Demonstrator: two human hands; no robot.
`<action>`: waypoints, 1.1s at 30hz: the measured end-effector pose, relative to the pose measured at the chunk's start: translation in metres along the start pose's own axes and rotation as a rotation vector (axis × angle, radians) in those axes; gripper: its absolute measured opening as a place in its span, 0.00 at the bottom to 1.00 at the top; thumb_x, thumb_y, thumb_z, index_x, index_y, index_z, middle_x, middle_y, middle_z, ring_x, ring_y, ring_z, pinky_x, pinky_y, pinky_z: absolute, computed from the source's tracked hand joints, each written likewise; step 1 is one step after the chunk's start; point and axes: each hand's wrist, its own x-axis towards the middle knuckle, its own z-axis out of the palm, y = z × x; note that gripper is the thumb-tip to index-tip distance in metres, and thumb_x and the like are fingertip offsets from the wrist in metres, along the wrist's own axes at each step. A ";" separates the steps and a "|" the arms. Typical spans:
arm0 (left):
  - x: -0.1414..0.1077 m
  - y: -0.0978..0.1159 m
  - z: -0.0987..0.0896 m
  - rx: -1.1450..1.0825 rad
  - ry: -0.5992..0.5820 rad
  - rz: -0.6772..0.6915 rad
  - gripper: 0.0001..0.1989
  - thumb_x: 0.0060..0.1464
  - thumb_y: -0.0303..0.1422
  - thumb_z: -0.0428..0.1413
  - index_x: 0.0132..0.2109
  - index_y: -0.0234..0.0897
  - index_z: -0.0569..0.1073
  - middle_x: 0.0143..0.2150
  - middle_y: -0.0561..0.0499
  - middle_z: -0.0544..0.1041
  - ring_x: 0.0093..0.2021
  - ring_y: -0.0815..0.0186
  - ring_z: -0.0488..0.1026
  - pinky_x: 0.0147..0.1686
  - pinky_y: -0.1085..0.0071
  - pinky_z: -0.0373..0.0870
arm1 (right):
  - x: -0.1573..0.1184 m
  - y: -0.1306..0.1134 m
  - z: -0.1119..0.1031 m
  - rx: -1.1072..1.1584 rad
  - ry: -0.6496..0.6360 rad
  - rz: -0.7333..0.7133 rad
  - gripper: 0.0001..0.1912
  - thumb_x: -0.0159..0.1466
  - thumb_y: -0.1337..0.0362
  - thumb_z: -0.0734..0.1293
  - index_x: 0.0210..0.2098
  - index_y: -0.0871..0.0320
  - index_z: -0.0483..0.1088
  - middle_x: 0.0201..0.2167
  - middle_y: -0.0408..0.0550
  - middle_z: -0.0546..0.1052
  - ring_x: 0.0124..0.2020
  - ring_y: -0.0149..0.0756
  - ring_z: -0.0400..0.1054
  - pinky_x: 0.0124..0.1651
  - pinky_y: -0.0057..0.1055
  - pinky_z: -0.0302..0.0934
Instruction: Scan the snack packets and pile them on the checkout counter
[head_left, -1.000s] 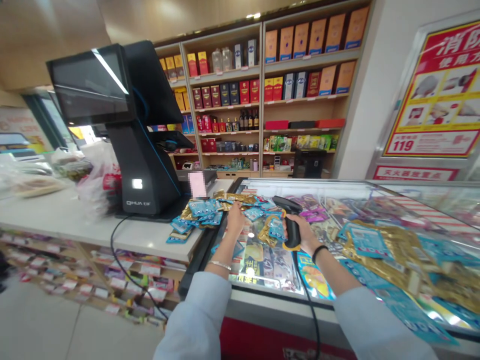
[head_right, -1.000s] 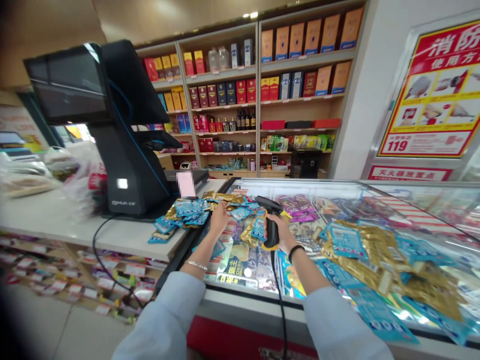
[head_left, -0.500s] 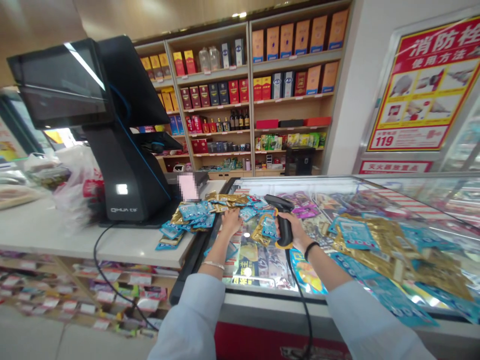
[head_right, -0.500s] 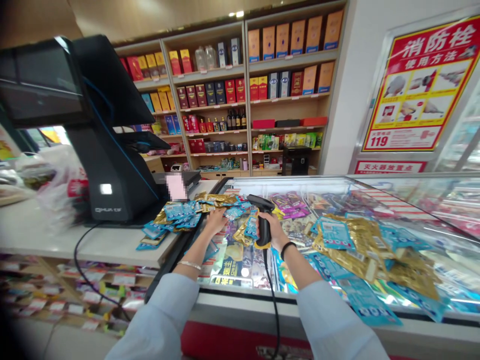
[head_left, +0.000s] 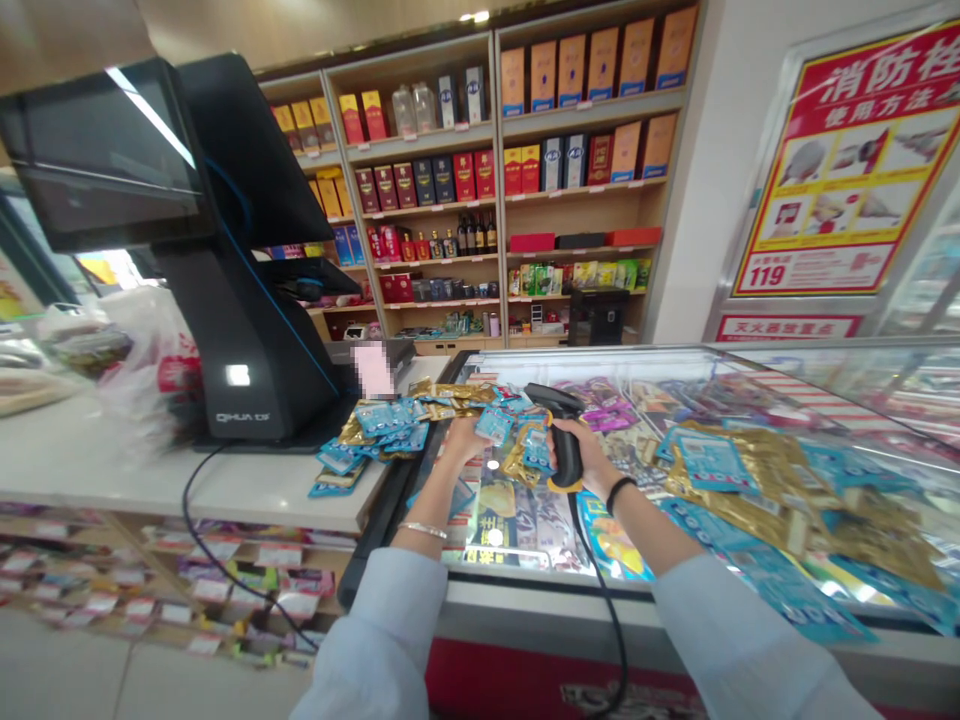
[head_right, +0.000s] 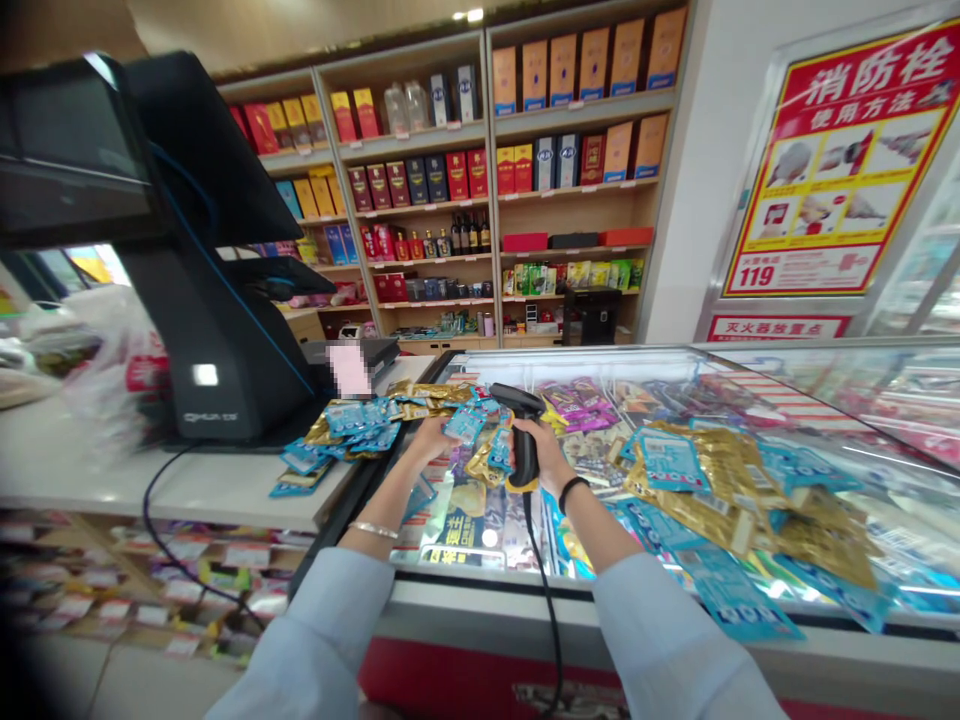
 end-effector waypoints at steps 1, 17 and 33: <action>0.000 -0.001 0.001 -0.045 0.011 0.002 0.17 0.39 0.27 0.63 0.42 0.36 0.78 0.40 0.45 0.80 0.45 0.56 0.75 0.47 0.65 0.68 | 0.000 0.000 0.000 -0.001 -0.002 0.006 0.10 0.51 0.58 0.68 0.24 0.58 0.67 0.13 0.42 0.69 0.10 0.31 0.62 0.12 0.26 0.57; 0.014 -0.012 -0.003 -0.980 0.357 0.069 0.14 0.42 0.27 0.60 0.39 0.33 0.69 0.31 0.50 0.77 0.31 0.67 0.76 0.36 0.68 0.75 | -0.011 -0.008 0.007 0.021 -0.046 -0.050 0.12 0.51 0.57 0.68 0.21 0.59 0.67 0.15 0.43 0.70 0.12 0.29 0.63 0.14 0.26 0.57; 0.017 -0.016 -0.015 -1.114 0.762 0.118 0.10 0.50 0.31 0.56 0.39 0.38 0.63 0.30 0.52 0.75 0.32 0.68 0.76 0.43 0.64 0.74 | -0.012 -0.006 0.008 -0.051 -0.123 0.022 0.10 0.51 0.57 0.67 0.23 0.56 0.63 0.11 0.41 0.68 0.10 0.30 0.61 0.12 0.26 0.57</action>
